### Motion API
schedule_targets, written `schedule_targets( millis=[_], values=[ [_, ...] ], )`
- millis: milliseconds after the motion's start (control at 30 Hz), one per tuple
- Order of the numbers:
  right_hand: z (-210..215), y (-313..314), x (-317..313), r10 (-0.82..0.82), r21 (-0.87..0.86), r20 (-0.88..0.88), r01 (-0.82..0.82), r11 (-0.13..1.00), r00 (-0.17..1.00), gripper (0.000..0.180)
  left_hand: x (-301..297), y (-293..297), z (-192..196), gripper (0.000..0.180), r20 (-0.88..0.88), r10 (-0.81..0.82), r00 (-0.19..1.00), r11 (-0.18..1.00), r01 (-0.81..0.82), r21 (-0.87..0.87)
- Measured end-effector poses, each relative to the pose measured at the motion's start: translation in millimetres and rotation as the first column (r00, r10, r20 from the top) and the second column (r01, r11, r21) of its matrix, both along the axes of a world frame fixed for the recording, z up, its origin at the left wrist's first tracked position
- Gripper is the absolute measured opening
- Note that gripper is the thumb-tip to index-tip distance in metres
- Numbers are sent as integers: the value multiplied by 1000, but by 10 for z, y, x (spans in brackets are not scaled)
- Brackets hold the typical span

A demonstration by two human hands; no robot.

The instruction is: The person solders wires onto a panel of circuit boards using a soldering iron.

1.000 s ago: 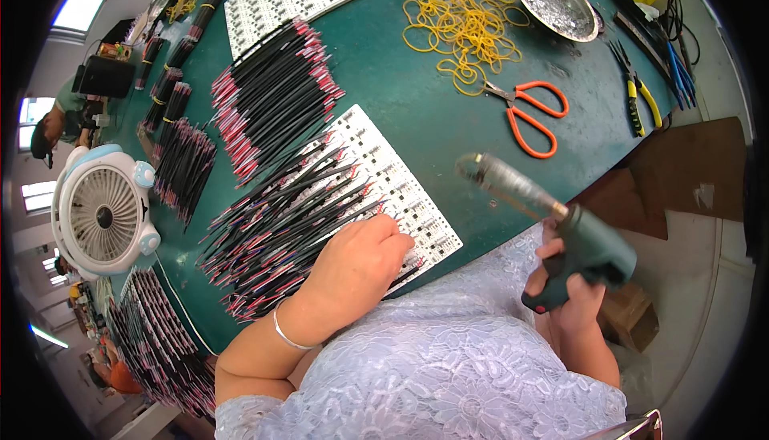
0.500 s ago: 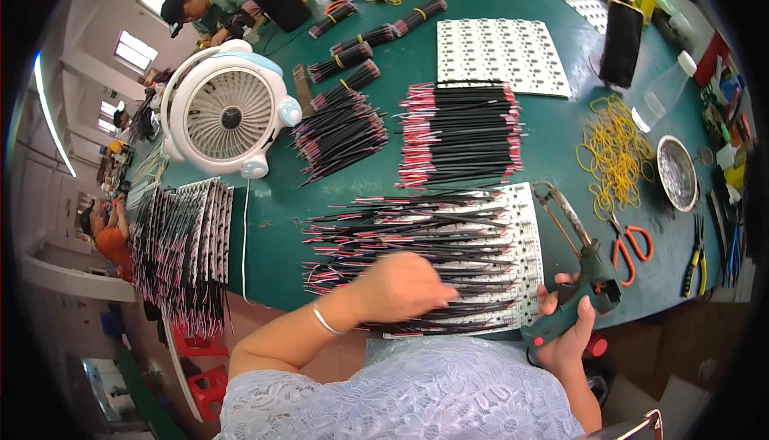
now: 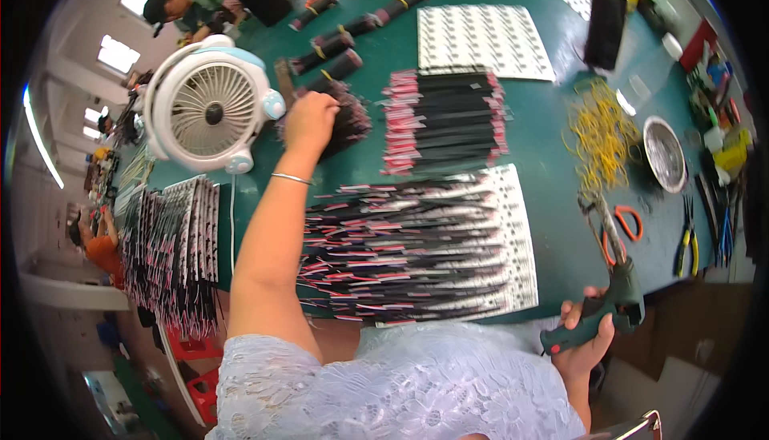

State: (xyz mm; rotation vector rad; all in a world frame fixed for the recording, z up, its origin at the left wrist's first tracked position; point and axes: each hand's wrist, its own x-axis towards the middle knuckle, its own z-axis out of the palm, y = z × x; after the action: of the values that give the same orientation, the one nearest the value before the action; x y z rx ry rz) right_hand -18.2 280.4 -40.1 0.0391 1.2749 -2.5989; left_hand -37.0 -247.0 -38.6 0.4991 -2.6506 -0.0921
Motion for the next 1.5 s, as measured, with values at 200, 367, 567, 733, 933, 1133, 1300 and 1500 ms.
schedule_targets(
  millis=[200,367,567,733,933,1133,1300,1500],
  values=[
    [-14,131,8,-66,-78,112,75,994,992,50,334,-461,274,16,-196,-20,980,984,54,167],
    [-75,349,78,10,-158,43,-3,987,999,54,138,1315,898,14,-39,-603,797,765,563,-314],
    [-3,561,307,35,2,39,-35,999,999,69,507,2770,658,20,182,-790,586,607,790,90],
    [-16,994,699,210,365,-24,-187,912,977,49,596,2934,376,17,49,-796,603,582,740,336],
    [146,870,588,419,760,-163,-157,631,893,6,628,2982,241,16,34,-767,641,602,699,387],
    [73,830,594,467,840,-218,-79,537,857,14,639,2988,242,15,32,-748,663,607,663,438],
    [103,811,555,493,827,-187,-135,546,850,18,644,2986,227,15,25,-751,660,599,664,448],
    [85,789,525,531,854,-210,-111,508,821,18,633,2978,234,14,31,-760,650,588,666,460]
  ],
)
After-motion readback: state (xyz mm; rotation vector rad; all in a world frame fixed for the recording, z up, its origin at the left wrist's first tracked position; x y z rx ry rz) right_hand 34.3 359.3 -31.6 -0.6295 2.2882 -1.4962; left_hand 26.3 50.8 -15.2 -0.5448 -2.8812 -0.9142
